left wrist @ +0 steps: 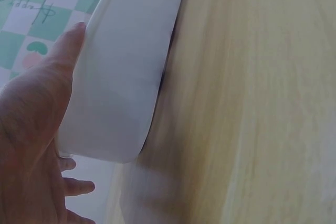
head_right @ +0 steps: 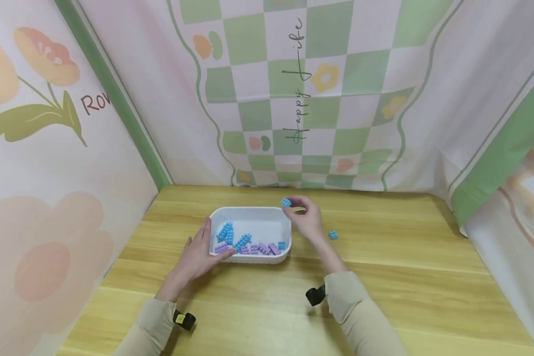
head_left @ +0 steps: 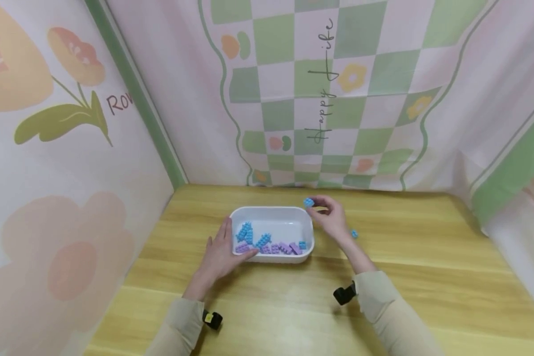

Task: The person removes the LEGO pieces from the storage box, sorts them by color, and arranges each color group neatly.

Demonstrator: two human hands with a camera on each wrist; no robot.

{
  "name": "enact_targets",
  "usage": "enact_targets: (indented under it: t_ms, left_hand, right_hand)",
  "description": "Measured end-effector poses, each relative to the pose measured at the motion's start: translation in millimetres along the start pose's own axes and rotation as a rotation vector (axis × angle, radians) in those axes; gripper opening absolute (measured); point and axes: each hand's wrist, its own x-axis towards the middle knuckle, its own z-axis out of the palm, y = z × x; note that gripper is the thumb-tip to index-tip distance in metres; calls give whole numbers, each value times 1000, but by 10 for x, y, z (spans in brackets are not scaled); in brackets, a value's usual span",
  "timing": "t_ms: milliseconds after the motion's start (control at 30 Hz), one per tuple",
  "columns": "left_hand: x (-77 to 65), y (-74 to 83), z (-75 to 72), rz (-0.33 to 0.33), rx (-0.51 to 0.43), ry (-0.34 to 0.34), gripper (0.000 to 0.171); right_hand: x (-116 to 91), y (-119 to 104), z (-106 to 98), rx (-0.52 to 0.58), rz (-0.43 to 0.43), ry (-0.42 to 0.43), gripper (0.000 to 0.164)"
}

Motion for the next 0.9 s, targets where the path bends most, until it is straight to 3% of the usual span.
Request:
enact_targets:
  t_ms: [233, 467, 633, 900]
  left_hand:
    - [8, 1, 4, 1, 14, 2, 136]
    - [5, 1, 7, 2, 20, -11, 135]
    - [6, 14, -22, 0, 20, 4, 135]
    - [1, 21, 8, -11, 12, -17, 138]
  right_hand:
    - [-96, 245, -416, -100, 64, 93, 40]
    - [-280, 592, -839, -217, 156, 104, 46]
    - [-366, 790, -1009, -304, 193, 79, 44]
    - [-441, 966, -1146, -469, 124, 51, 44]
